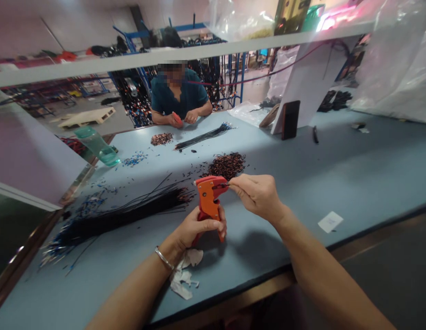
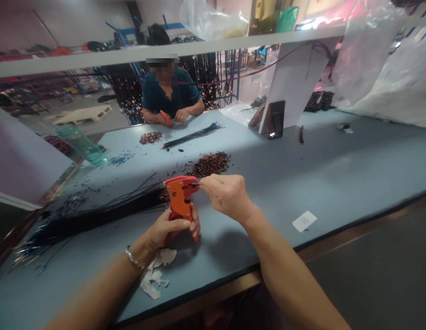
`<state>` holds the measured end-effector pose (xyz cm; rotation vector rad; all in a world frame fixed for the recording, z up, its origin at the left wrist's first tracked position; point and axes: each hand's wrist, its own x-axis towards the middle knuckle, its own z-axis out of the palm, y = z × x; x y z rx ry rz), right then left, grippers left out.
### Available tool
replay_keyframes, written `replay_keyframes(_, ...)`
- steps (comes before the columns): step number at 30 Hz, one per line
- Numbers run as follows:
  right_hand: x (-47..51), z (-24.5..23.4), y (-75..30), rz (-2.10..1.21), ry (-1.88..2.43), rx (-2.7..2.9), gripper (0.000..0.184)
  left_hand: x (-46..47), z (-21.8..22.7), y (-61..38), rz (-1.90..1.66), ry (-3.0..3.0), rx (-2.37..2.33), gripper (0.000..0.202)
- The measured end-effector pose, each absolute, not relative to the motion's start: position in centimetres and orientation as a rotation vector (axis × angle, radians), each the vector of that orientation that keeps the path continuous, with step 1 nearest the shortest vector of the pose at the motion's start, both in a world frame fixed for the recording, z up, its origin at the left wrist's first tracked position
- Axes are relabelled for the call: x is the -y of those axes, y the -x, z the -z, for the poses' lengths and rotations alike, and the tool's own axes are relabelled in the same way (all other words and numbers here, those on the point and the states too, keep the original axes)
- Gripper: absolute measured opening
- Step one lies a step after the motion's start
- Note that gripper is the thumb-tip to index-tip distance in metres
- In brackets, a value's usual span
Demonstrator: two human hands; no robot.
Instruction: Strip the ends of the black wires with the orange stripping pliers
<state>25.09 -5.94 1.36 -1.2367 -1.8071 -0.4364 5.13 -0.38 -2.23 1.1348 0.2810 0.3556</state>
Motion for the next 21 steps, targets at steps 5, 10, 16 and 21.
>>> replay_keyframes(5,5.95,-1.49,-25.23,0.451,1.212,1.806,0.018,0.45,2.23,-5.23,-0.357,-1.127,-0.275,0.026)
replay_keyframes(10,6.03,-1.58,-25.1,0.433,1.213,1.815,0.018,0.32,2.48,-5.15,-0.35,-1.123,-0.264,0.024)
replay_keyframes(16,6.07,-1.71,-24.84,0.473,1.243,1.813,0.019,0.39,2.44,-5.17,-0.357,-1.123,-0.275,0.026)
replay_keyframes(21,5.95,-1.6,-24.78,0.528,1.236,1.813,0.018,0.46,2.39,-5.18,-0.359,-1.116,-0.283,0.025)
